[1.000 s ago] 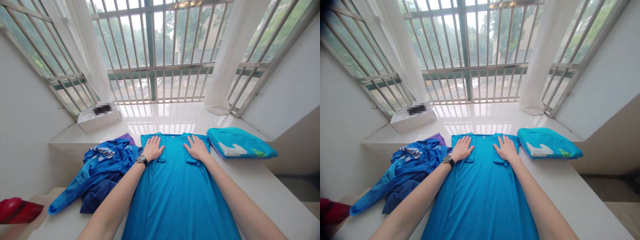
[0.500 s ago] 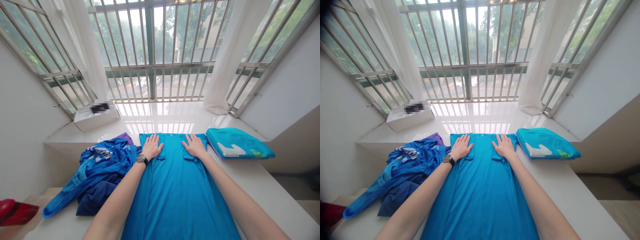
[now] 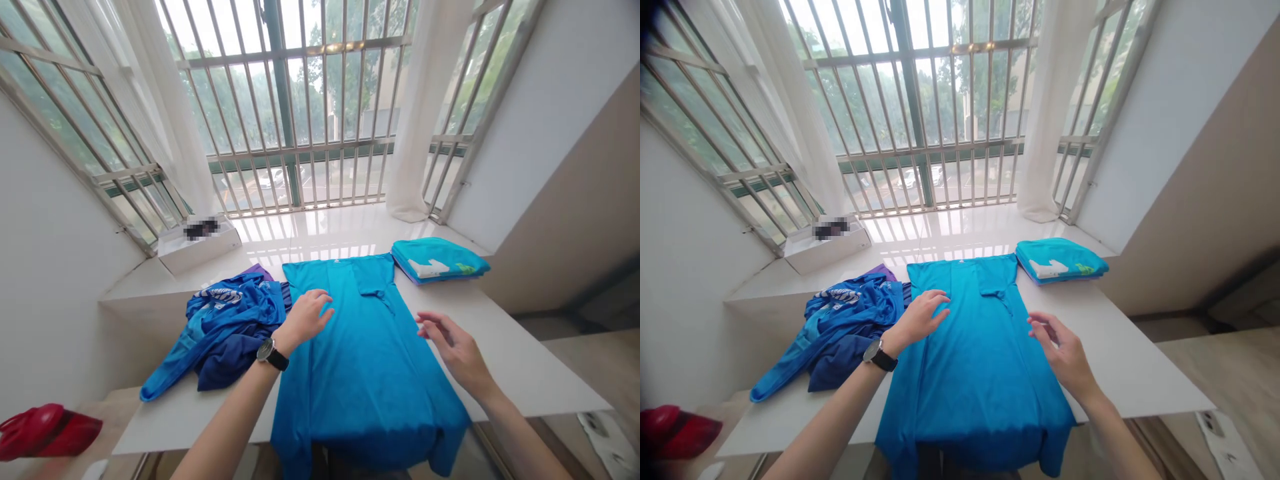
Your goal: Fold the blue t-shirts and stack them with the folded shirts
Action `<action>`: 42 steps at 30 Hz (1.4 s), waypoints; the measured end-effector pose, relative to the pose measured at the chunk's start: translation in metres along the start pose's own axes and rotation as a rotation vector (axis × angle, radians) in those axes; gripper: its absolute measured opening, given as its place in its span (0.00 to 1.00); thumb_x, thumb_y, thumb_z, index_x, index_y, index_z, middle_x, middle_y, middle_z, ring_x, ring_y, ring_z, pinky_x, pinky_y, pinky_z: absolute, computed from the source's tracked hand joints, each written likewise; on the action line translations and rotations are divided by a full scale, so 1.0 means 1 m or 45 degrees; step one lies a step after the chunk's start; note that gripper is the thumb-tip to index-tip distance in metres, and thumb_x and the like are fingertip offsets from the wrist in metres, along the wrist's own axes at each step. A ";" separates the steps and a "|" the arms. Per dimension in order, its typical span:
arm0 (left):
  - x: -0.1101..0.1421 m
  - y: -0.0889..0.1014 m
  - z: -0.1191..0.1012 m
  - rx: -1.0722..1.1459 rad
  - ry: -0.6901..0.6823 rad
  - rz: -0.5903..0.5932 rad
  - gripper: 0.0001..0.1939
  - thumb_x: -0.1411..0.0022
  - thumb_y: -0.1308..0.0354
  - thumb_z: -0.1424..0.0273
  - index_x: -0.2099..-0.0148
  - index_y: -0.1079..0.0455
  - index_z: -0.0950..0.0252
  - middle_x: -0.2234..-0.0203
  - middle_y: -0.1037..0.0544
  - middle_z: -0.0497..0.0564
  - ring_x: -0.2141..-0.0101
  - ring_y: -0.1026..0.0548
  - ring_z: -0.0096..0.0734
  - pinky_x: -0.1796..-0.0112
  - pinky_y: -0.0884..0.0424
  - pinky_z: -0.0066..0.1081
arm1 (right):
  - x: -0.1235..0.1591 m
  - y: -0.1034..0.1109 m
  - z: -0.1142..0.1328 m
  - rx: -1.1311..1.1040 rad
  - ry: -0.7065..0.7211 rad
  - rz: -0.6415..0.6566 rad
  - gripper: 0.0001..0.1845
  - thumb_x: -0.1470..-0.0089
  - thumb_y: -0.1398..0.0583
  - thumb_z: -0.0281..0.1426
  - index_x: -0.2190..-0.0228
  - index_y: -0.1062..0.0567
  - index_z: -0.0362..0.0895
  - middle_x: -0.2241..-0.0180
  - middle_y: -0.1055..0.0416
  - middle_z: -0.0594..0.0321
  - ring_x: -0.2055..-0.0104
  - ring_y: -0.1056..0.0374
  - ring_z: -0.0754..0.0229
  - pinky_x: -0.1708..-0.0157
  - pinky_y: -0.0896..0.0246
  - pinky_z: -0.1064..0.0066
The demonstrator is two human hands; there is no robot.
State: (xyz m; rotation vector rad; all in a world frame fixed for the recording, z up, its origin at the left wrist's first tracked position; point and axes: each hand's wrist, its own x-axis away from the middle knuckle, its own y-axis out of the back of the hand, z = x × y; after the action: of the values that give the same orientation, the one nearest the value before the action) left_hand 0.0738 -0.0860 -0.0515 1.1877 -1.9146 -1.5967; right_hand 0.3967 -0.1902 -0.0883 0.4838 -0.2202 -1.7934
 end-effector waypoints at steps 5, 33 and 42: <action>-0.010 -0.016 -0.064 0.170 -0.241 0.198 0.14 0.31 0.49 0.64 0.49 0.28 0.61 0.56 0.21 0.53 0.55 0.24 0.37 0.55 0.29 0.33 | 0.127 0.025 -0.035 -0.256 -0.419 -0.395 0.23 0.46 0.40 0.51 0.59 0.24 0.47 0.65 0.22 0.58 0.65 0.26 0.53 0.63 0.27 0.63; 0.096 -0.087 -0.194 1.639 0.354 0.793 0.14 0.43 0.40 0.67 0.54 0.27 0.67 0.63 0.21 0.54 0.60 0.23 0.39 0.59 0.27 0.35 | 0.159 0.032 -0.024 -0.233 -0.550 0.049 0.25 0.50 0.39 0.53 0.81 0.26 0.46 0.79 0.32 0.65 0.73 0.36 0.57 0.70 0.37 0.68; 0.103 -0.103 -0.234 1.971 0.549 0.571 0.11 0.47 0.36 0.69 0.61 0.29 0.67 0.64 0.23 0.52 0.61 0.27 0.34 0.61 0.31 0.30 | 0.158 0.034 -0.016 -0.260 -0.546 0.100 0.23 0.47 0.40 0.52 0.77 0.25 0.45 0.77 0.30 0.65 0.72 0.37 0.59 0.69 0.38 0.70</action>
State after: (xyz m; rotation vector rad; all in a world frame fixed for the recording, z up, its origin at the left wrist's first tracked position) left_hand 0.2239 -0.3108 -0.1044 1.1567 -2.6788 0.6127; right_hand 0.4005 -0.3491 -0.1221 -0.0582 -0.3423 -1.8028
